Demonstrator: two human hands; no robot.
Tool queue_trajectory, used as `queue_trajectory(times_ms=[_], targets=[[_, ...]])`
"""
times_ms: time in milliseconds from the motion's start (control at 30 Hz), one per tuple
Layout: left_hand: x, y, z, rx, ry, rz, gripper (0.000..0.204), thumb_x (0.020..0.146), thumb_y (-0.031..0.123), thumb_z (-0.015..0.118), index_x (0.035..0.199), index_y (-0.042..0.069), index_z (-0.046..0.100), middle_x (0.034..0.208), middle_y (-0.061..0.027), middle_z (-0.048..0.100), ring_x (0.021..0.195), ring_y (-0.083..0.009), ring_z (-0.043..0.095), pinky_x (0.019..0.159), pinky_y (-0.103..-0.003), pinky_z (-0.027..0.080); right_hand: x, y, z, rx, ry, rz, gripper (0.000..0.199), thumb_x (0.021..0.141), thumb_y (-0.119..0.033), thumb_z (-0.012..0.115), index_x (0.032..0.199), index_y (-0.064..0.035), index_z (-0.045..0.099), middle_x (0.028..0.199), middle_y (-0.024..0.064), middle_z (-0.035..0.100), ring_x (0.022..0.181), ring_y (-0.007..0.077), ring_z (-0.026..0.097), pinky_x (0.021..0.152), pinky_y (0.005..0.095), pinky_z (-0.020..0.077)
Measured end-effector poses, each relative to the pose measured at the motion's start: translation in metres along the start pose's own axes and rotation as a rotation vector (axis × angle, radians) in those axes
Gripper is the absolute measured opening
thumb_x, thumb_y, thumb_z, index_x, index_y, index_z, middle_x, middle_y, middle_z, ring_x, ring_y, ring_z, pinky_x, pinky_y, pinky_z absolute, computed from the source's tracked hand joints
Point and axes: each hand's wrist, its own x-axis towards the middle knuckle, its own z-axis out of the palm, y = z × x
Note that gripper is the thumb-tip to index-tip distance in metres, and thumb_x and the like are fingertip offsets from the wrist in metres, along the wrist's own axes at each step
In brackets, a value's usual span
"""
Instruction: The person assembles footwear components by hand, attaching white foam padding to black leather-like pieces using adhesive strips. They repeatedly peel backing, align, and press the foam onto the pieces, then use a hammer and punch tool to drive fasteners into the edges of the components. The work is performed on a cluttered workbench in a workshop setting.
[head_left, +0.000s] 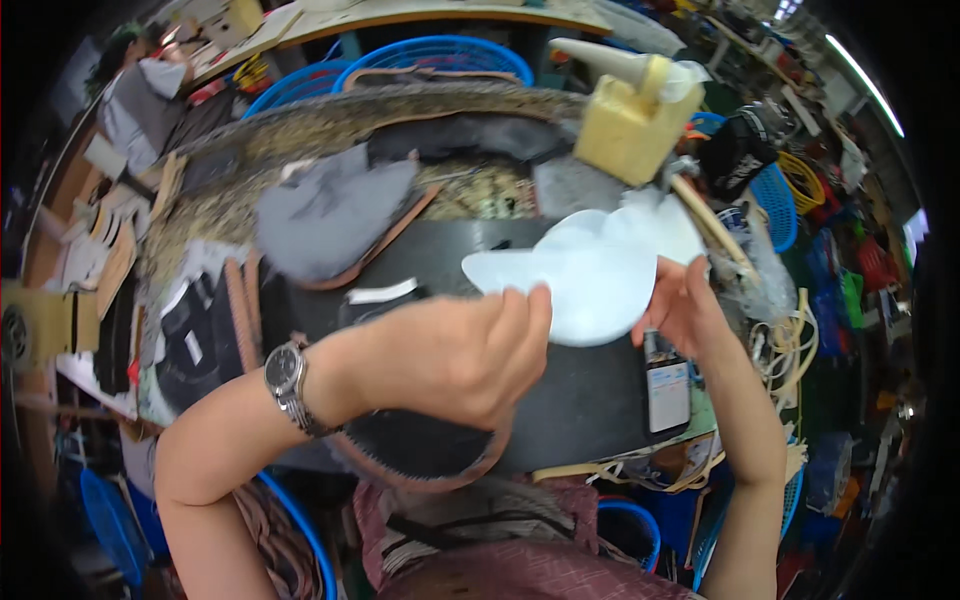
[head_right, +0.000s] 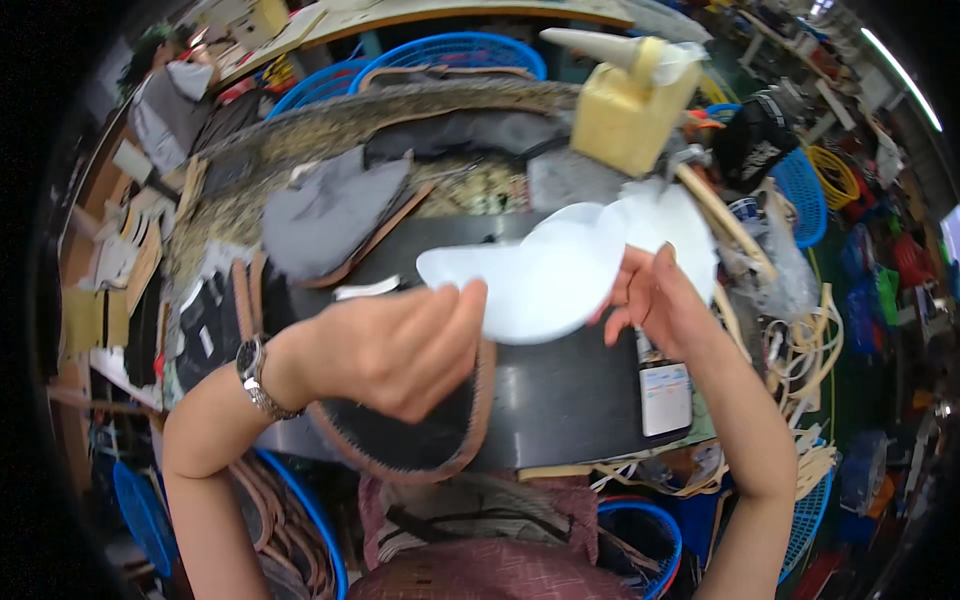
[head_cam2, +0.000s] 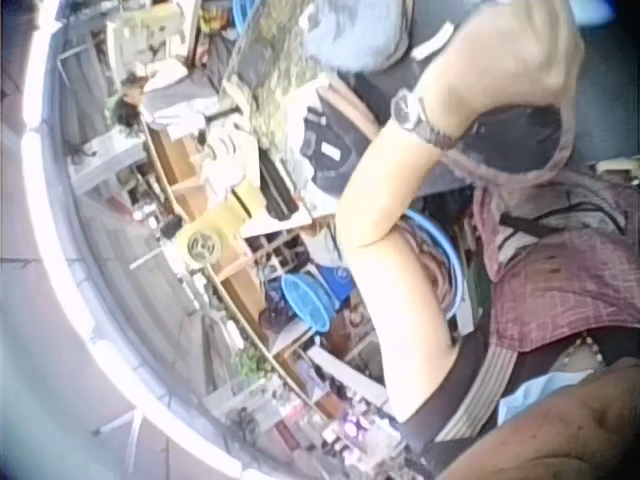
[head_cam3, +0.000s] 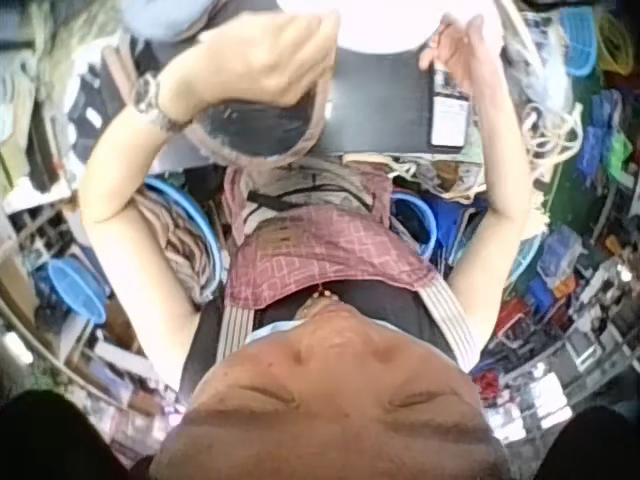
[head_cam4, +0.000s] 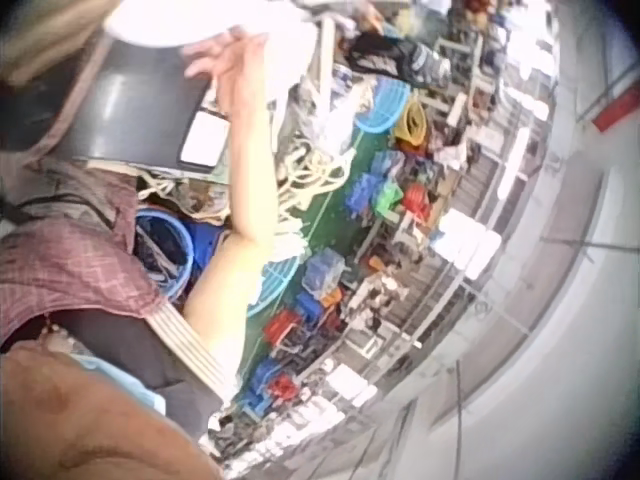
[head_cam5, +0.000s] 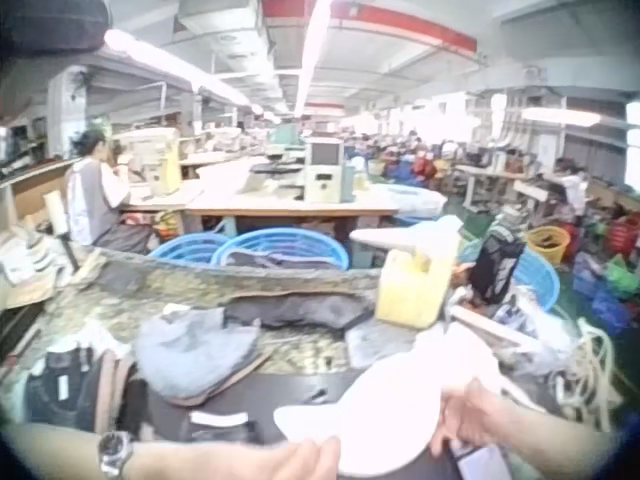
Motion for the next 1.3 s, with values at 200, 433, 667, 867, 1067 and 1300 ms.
queue_trajectory(times_ms=[200, 433, 667, 867, 1067, 1300], targets=[[-0.074, 0.061, -0.039, -0.445, 0.028, -0.656, 0.048, 0.074, 0.018, 0.068, 0.114, -0.004, 0.053, 0.121, -0.0184, 0.051, 0.101, -0.0279, 0.056, 0.088, -0.037, 0.045, -0.001, 0.051, 0.085, -0.139, 0.277, 0.130, 0.018, 0.087, -0.014, 0.060, 0.097, 0.0018, 0.061, 0.071, 0.0022, 0.060, 0.048, 0.0033, 0.048, 0.039, 0.0163, 0.0373], [-0.104, 0.120, -0.050, -1.438, 0.021, -1.837, 0.066, 0.078, 0.007, 0.065, 0.133, 0.001, 0.029, 0.078, -0.0090, 0.060, 0.071, -0.0149, 0.061, 0.065, -0.028, 0.048, 0.007, 0.066, 0.118, -0.562, 0.054, 0.375, 0.015, 0.084, -0.013, 0.063, 0.087, 0.0014, 0.063, 0.069, 0.0023, 0.060, 0.056, 0.0044, 0.053, 0.048, 0.0189, 0.0447], [-0.103, 0.126, -0.036, -1.108, -0.220, -1.729, 0.067, 0.076, 0.005, 0.065, 0.133, 0.005, 0.031, 0.063, -0.0073, 0.056, 0.058, -0.0148, 0.056, 0.056, -0.026, 0.043, 0.021, 0.078, 0.110, -0.830, 0.037, 0.477, 0.017, 0.081, -0.014, 0.066, 0.084, 0.0019, 0.063, 0.067, 0.0052, 0.061, 0.058, 0.0088, 0.059, 0.049, 0.0231, 0.0476], [-0.111, 0.132, -0.034, -0.683, -0.414, -1.441, 0.064, 0.071, 0.009, 0.072, 0.127, 0.006, 0.040, 0.070, -0.0103, 0.058, 0.061, -0.0234, 0.059, 0.059, -0.031, 0.046, 0.016, 0.094, 0.110, -1.428, -0.068, 0.022, 0.020, 0.073, -0.019, 0.070, 0.075, -0.0049, 0.056, 0.068, 0.0118, 0.058, 0.063, 0.0301, 0.060, 0.055, 0.0365, 0.0470], [-0.114, 0.081, -0.018, -0.603, -0.117, -1.543, 0.057, 0.074, 0.012, 0.071, 0.124, 0.004, 0.044, 0.079, -0.0087, 0.056, 0.069, -0.0192, 0.057, 0.063, -0.029, 0.046, 0.063, 0.074, 0.095, -1.516, 0.028, -0.348, 0.023, 0.074, -0.026, 0.068, 0.076, -0.0055, 0.057, 0.074, 0.0087, 0.056, 0.069, 0.0287, 0.057, 0.060, 0.0405, 0.0458], [-0.107, 0.064, 0.003, -1.027, 0.279, -1.757, 0.040, 0.080, 0.014, 0.062, 0.115, 0.000, 0.050, 0.058, 0.0011, 0.047, 0.053, -0.0085, 0.044, 0.050, -0.027, 0.036, 0.096, 0.088, 0.115, -0.890, -0.014, 0.238, 0.039, 0.079, -0.040, 0.067, 0.072, -0.0024, 0.060, 0.064, 0.0058, 0.058, 0.060, 0.0142, 0.056, 0.055, 0.0287, 0.0440]])
